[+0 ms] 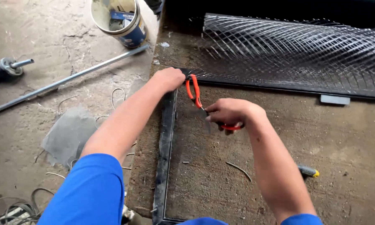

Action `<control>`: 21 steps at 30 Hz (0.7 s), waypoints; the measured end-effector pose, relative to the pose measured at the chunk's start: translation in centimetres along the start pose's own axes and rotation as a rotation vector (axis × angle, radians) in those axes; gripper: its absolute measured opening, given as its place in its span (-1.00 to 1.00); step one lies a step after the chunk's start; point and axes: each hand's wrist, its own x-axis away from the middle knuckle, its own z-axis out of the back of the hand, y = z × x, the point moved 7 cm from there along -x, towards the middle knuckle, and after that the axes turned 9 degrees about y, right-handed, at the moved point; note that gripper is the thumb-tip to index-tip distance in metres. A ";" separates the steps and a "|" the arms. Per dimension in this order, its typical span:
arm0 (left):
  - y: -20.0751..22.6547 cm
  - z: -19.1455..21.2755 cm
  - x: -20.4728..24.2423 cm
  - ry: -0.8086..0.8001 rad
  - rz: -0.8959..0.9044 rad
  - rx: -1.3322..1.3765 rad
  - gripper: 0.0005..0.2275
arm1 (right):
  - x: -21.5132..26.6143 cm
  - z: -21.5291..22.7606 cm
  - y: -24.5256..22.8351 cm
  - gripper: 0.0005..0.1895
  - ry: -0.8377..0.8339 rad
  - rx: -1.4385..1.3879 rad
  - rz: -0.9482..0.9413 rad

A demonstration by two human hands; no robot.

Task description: Cutting a mesh screen to size and securing it into a metal frame using scissors and a screwdriver.

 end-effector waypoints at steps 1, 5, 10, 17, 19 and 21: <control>-0.1 -0.7 -0.6 -0.003 -0.012 -0.004 -0.90 | -0.8 -0.3 0.9 -0.52 0.005 -0.011 -0.004; 0.0 -2.0 -1.5 -0.072 -0.067 -0.125 -0.87 | -2.8 -1.5 4.0 -0.57 -0.038 0.088 0.084; 0.0 -3.3 1.9 0.566 -0.350 -0.453 -0.95 | -3.6 -2.5 5.5 -0.62 0.061 0.299 0.230; 6.3 8.8 5.0 -0.093 0.128 0.088 -0.78 | -1.5 0.5 2.8 -0.73 0.433 0.365 0.364; 6.6 9.5 6.7 -0.193 0.098 0.111 -0.74 | -1.6 -0.1 2.4 -0.73 0.464 0.381 0.408; 0.4 2.2 6.2 0.044 0.122 0.312 -0.59 | -2.0 -0.9 2.2 -0.79 0.586 0.398 0.505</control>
